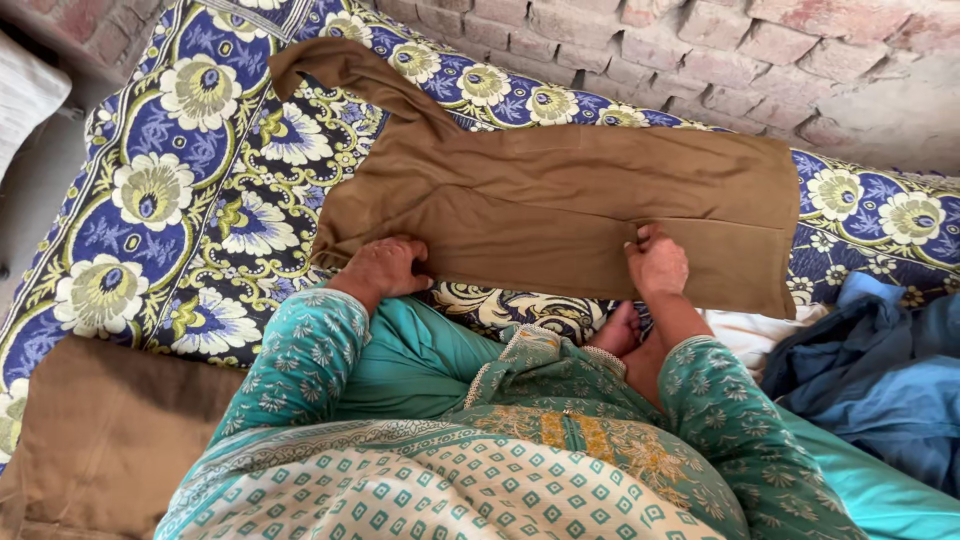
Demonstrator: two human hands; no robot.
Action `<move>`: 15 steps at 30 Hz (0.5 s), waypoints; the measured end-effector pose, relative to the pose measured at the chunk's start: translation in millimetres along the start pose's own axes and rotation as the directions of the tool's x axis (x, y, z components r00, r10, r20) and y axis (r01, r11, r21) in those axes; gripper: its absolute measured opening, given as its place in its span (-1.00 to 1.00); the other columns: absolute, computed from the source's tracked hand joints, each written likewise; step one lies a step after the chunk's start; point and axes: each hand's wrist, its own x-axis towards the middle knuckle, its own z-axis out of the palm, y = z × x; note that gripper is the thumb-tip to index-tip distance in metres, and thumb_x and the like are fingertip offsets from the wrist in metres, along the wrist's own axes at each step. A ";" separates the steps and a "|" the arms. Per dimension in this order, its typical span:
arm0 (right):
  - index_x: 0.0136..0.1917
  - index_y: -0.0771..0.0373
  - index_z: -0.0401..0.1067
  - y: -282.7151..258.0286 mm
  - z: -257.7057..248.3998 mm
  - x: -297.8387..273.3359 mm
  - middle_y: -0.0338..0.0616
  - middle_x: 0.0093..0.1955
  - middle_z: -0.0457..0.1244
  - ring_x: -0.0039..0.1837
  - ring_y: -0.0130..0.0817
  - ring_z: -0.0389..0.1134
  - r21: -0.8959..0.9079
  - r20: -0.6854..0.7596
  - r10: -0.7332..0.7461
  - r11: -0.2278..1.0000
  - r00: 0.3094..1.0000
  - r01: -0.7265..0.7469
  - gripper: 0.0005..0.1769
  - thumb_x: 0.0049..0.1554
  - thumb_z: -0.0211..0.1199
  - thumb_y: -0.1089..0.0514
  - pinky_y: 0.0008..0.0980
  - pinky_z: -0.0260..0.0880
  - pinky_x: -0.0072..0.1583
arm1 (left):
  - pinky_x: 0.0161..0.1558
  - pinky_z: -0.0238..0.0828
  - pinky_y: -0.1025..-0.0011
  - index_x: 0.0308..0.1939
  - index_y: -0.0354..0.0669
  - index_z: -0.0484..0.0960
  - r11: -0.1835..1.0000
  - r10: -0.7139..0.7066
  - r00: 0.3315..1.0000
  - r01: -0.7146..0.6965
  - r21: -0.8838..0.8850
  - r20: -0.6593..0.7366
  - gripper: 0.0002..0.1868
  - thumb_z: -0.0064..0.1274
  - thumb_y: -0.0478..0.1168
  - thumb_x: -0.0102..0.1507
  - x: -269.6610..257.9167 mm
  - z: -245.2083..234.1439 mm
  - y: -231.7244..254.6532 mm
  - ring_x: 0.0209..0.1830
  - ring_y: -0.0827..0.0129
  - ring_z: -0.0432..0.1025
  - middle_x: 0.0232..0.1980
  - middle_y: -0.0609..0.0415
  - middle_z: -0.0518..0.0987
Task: The person folds a brown shirt by smoothing the fabric, folding the sleeves and sides inward, and then folding the entire garment into a rectangle.
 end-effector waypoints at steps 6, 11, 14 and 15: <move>0.31 0.27 0.27 -14.3 -8.1 -44.0 0.06 -0.01 0.41 0.11 0.13 0.40 0.064 0.050 0.080 0.995 0.996 -0.083 -0.22 -0.03 0.48 -0.11 0.02 0.37 0.16 | -0.06 0.50 0.11 -0.10 0.01 0.61 0.949 0.293 0.938 -0.262 0.174 -0.186 -0.64 0.22 0.01 0.09 7.4 14.9 11.4 -0.05 0.07 0.55 -0.06 -0.02 0.60; 0.19 0.12 0.51 -4.8 -24.9 -49.3 0.13 0.07 0.39 0.22 0.07 0.40 0.006 0.200 0.078 0.997 0.977 -0.081 -0.42 -0.04 0.47 -0.14 -0.06 0.38 0.26 | -0.06 0.51 0.13 -0.08 -0.01 0.61 0.889 0.389 0.914 -0.339 0.309 -0.118 -0.74 0.07 -0.16 0.14 26.9 33.5 4.2 -0.07 0.06 0.57 -0.02 -0.06 0.61; 0.26 0.02 0.47 -11.6 -29.4 -44.0 0.14 0.04 0.44 0.13 0.02 0.53 0.053 0.400 0.350 0.914 0.847 -0.402 -0.37 -0.06 0.42 -0.16 -0.14 0.48 0.24 | -0.07 0.52 0.13 -0.09 -0.01 0.61 0.888 0.379 0.921 -0.333 0.318 -0.095 -0.79 -0.02 -0.21 0.21 28.2 30.9 7.7 -0.08 0.06 0.57 -0.02 -0.04 0.61; 0.26 0.02 0.47 -11.0 -25.9 -43.1 0.14 0.04 0.44 0.13 0.02 0.53 0.056 0.392 0.354 0.912 0.849 -0.406 -0.37 -0.06 0.42 -0.16 -0.14 0.48 0.24 | -0.07 0.52 0.12 -0.10 0.00 0.62 0.901 0.362 0.928 -0.322 0.290 -0.094 -0.79 -0.05 -0.21 0.22 26.3 28.2 8.4 -0.08 0.06 0.57 -0.01 -0.03 0.62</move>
